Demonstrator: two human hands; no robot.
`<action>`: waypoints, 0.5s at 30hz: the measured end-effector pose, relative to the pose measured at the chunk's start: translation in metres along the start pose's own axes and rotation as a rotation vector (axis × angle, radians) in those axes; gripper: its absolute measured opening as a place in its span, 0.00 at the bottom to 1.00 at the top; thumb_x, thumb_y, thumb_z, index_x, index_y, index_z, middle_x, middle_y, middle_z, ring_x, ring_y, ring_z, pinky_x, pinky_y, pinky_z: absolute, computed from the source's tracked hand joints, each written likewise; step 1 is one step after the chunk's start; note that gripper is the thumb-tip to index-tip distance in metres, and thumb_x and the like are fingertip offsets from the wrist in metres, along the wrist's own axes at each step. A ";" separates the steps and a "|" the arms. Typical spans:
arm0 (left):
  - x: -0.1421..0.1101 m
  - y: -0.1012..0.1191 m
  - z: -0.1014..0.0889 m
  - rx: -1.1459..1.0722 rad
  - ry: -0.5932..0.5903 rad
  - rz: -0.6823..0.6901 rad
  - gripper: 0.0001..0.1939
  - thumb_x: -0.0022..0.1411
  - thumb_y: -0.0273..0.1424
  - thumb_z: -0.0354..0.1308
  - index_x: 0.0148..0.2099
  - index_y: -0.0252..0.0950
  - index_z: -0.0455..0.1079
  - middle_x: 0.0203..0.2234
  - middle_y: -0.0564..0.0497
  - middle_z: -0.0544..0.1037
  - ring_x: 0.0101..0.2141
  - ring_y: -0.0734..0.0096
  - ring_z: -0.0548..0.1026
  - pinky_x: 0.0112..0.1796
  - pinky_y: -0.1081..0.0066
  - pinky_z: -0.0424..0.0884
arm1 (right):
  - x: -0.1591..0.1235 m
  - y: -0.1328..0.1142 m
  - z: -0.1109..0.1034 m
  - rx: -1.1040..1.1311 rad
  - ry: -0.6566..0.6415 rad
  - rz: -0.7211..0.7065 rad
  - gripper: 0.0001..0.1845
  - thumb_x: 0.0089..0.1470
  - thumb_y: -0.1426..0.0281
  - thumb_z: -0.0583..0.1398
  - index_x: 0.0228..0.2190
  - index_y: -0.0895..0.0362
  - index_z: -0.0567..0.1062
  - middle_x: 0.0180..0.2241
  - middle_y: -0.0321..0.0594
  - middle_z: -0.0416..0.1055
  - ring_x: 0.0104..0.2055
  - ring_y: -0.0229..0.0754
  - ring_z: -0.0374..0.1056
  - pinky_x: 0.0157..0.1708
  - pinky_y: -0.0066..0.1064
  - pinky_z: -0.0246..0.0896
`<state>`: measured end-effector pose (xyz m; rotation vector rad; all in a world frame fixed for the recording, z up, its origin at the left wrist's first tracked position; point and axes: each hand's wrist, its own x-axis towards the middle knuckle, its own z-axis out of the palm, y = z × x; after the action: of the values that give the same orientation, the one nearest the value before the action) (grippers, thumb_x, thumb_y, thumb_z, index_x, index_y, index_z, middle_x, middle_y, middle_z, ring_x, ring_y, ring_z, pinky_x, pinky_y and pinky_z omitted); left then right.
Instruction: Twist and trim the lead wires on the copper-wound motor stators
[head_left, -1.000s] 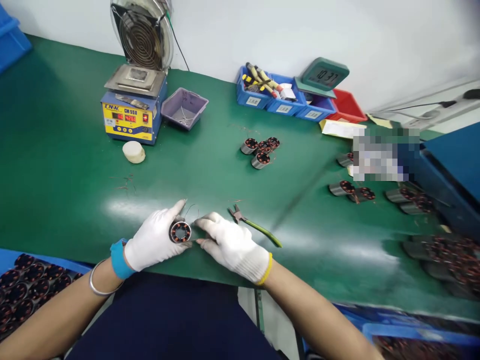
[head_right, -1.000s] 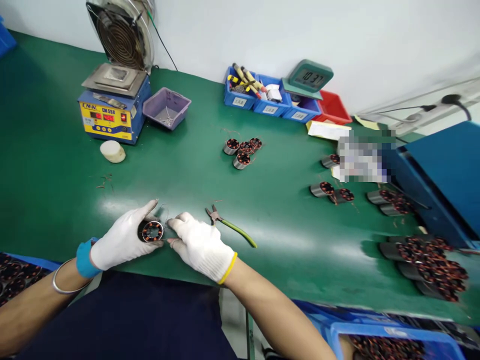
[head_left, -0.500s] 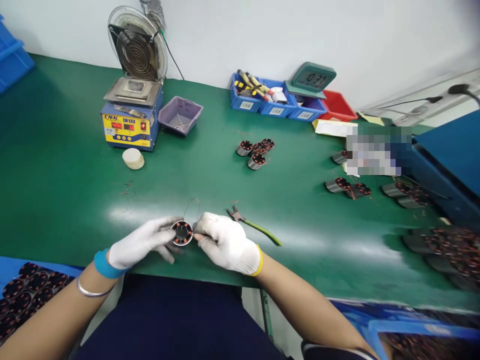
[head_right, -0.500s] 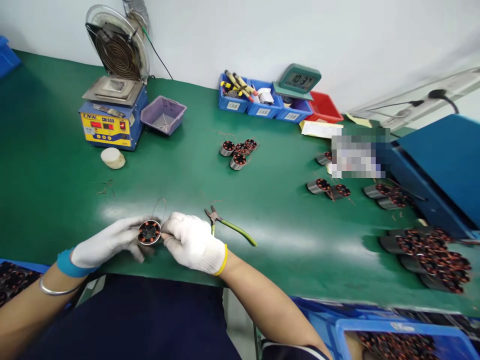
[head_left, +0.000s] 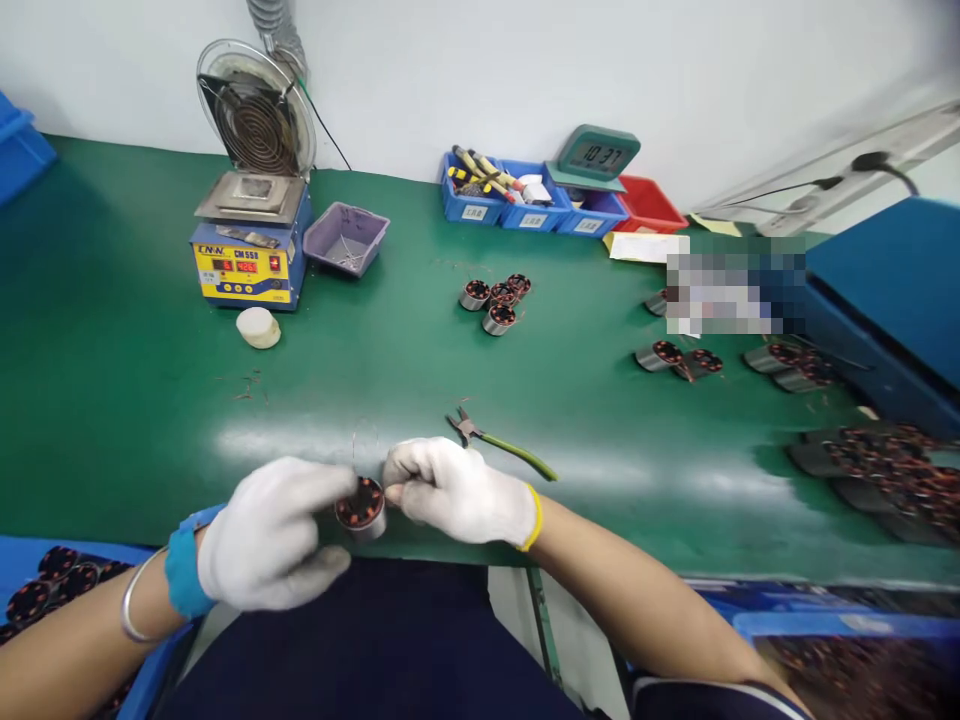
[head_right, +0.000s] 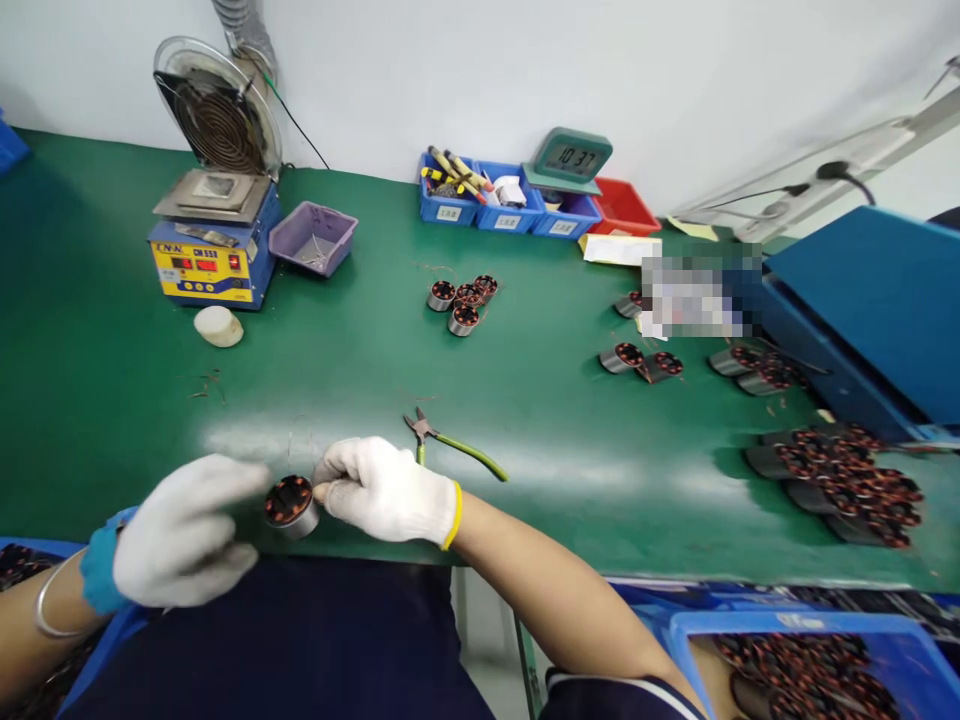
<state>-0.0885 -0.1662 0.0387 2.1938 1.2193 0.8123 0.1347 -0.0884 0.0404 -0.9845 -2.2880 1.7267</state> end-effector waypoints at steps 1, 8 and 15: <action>0.001 -0.003 0.001 -0.171 0.056 -0.152 0.12 0.61 0.40 0.53 0.41 0.38 0.70 0.38 0.45 0.77 0.37 0.62 0.77 0.39 0.61 0.75 | -0.001 -0.003 0.001 -0.053 0.048 -0.048 0.05 0.52 0.71 0.57 0.27 0.58 0.72 0.27 0.35 0.69 0.28 0.35 0.64 0.27 0.25 0.55; 0.017 -0.008 0.006 -0.988 -0.338 -0.738 0.27 0.56 0.39 0.61 0.56 0.37 0.62 0.38 0.44 0.77 0.27 0.64 0.78 0.21 0.70 0.72 | -0.002 -0.007 0.004 -0.105 0.093 0.021 0.04 0.51 0.72 0.57 0.27 0.58 0.72 0.25 0.34 0.68 0.27 0.35 0.63 0.26 0.25 0.55; -0.006 0.004 0.007 -0.316 0.134 -0.111 0.17 0.55 0.24 0.60 0.20 0.34 0.56 0.49 0.48 0.73 0.44 0.63 0.77 0.41 0.63 0.76 | 0.001 -0.004 -0.004 0.275 -0.086 0.151 0.06 0.54 0.67 0.57 0.29 0.58 0.69 0.22 0.31 0.65 0.23 0.34 0.65 0.22 0.23 0.58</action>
<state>-0.0839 -0.1739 0.0348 1.8281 1.1724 1.0420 0.1338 -0.0851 0.0445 -1.0673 -1.9925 2.1122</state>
